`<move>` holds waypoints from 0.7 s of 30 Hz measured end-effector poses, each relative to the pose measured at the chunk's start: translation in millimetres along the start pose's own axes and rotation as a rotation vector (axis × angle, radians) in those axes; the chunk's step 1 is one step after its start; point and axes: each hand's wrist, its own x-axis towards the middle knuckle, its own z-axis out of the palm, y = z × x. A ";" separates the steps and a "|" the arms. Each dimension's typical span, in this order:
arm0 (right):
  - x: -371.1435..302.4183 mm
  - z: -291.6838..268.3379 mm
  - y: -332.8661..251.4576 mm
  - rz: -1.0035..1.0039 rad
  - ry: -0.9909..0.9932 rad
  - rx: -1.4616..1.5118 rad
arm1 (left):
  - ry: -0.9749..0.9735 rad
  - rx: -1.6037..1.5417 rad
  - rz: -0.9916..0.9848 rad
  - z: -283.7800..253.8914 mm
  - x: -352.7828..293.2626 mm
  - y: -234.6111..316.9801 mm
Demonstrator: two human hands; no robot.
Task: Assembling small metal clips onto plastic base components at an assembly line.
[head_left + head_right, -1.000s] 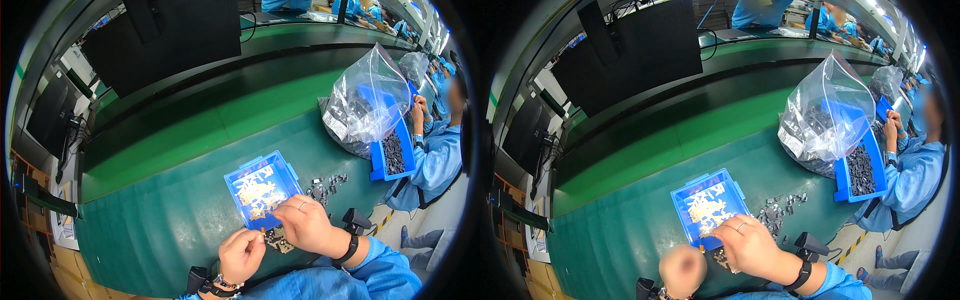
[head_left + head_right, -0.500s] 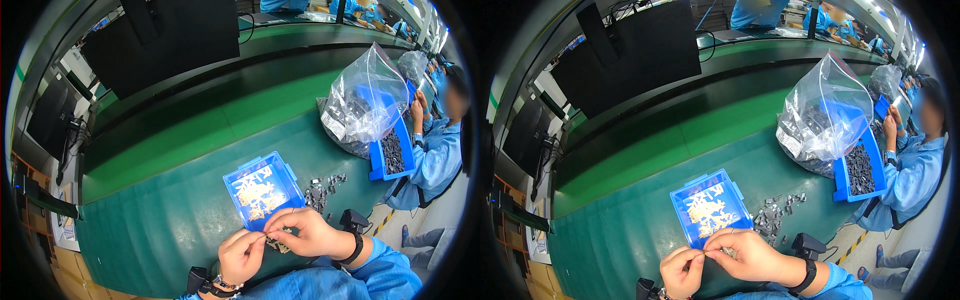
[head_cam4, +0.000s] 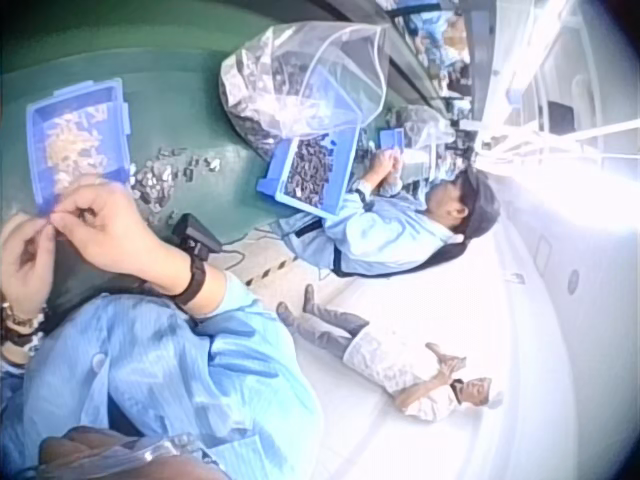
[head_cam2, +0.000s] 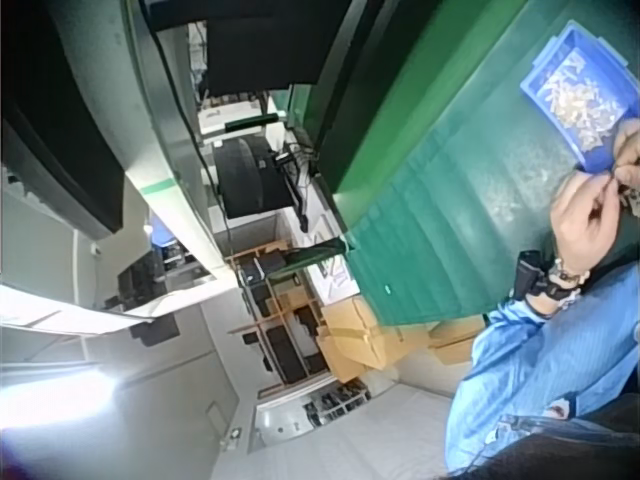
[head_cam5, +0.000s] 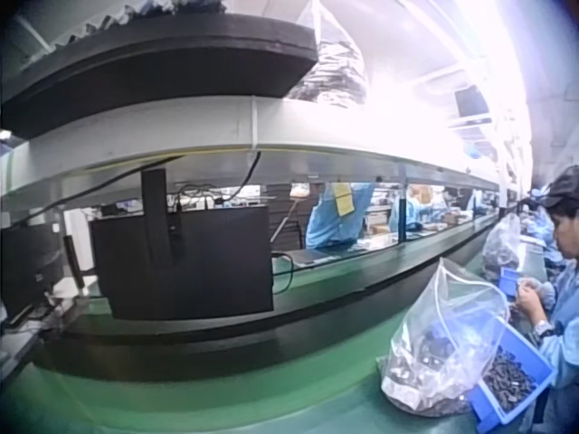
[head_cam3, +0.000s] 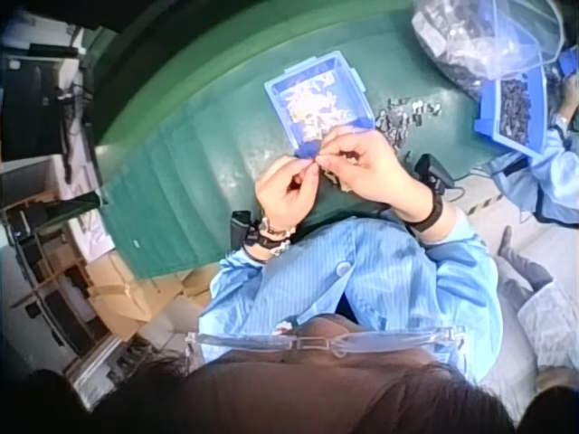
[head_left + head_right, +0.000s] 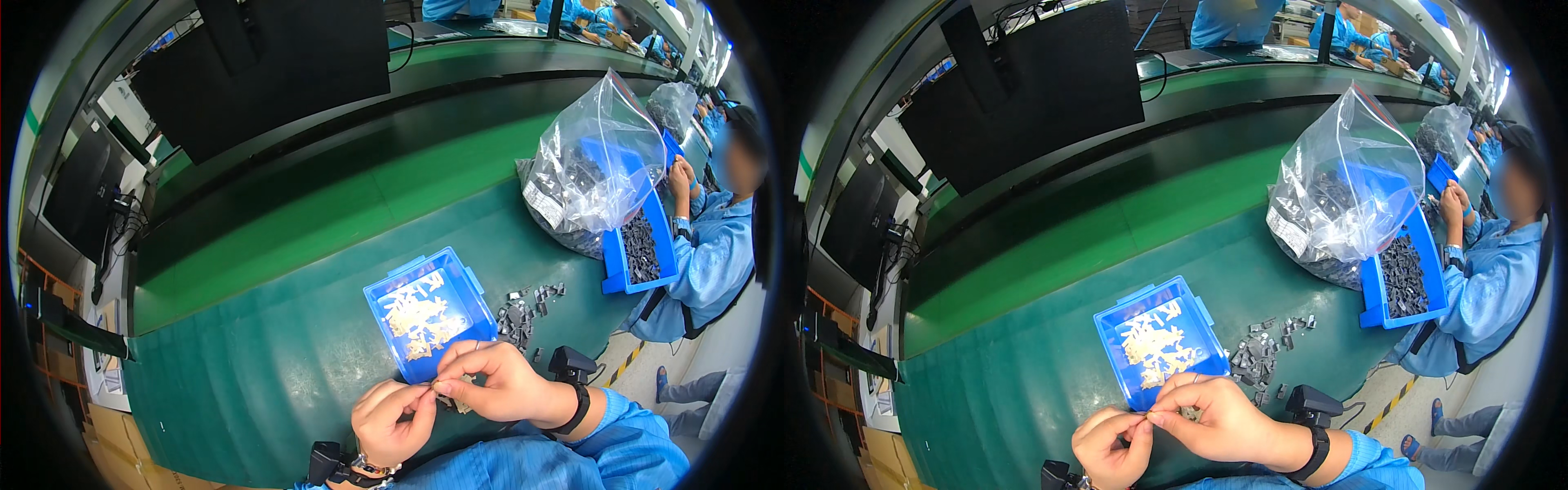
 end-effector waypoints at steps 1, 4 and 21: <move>-0.1 0.2 -0.1 0.010 -0.001 -0.002 | 0.014 -0.004 -0.034 -0.2 -0.3 0.6; 0.0 0.3 0.9 0.030 -0.002 0.007 | -0.008 0.034 0.008 -1.2 2.3 1.7; -1.8 -2.2 -0.6 0.053 -0.027 -0.057 | -0.056 0.045 -0.016 -2.1 3.7 2.0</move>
